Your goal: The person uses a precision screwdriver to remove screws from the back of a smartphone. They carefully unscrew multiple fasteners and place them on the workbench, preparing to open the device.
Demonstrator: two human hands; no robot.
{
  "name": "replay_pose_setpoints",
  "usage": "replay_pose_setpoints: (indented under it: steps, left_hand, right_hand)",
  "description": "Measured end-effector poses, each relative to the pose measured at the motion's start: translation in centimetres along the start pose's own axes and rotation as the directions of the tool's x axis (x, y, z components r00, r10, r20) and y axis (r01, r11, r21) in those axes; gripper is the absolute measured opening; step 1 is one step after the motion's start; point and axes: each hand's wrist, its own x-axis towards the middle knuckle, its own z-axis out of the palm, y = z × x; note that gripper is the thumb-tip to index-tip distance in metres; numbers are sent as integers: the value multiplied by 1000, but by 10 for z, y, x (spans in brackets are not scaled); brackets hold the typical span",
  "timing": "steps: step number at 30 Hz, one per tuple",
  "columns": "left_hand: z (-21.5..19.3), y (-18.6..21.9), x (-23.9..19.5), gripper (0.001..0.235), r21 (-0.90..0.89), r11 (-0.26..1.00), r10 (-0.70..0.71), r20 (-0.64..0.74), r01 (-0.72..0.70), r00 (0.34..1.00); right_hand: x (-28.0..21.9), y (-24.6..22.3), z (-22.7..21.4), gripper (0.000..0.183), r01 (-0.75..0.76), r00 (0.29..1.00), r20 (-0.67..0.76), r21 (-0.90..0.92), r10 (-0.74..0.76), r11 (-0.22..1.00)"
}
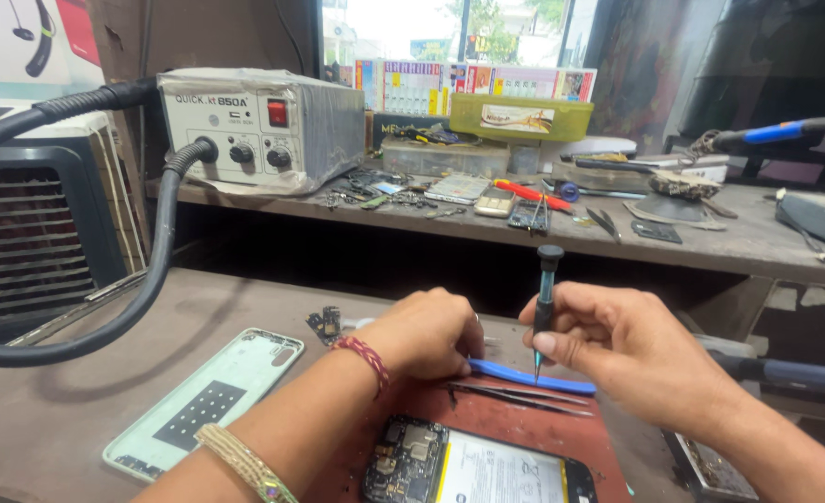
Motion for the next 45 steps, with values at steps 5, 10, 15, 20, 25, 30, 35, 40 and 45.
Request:
replay_pose_setpoints:
  steps: [5,10,15,20,25,30,35,40,45]
  left_hand:
    - [-18,-2,-2,26,-109,994,14,-88,-24,996]
    - [-36,16,-19,14,-203,978,-48,-57,35,997]
    - [-42,41,-29,12,-180,983,9,-96,-26,995]
    - [-44,58,-36,11,-229,972,35,-36,-43,999]
    - [-39,57,-37,10,-179,975,126,-33,-130,991]
    - [-39,49,-37,22,-254,959,118,-44,-125,992]
    - [-48,49,-43,27,-226,968,92,-79,-108,993]
    - [-64,56,-54,20,-208,976,45,-56,-56,997]
    - [-76,57,-56,11,-240,964,85,-137,-117,987]
  right_hand:
    - [0,17,-12,24,48,998,42,55,-50,997]
    - [-9,18,-22,22,-5,999,33,-16,6,1000]
    - [-16,12,-31,19,-80,996,25,-30,81,996]
    - [-25,7,-31,21,-132,991,-3,-81,132,988]
    - [-34,10,-30,19,-93,995,31,-62,95,994]
    - [-36,18,-45,21,-55,998,-16,-162,53,985]
    - [-36,18,-50,25,3,1000,18,-111,-1,994]
    - [-37,-6,-40,26,-123,992,-38,-171,118,978]
    - [-27,-15,-30,43,-21,996,-88,10,22,1000]
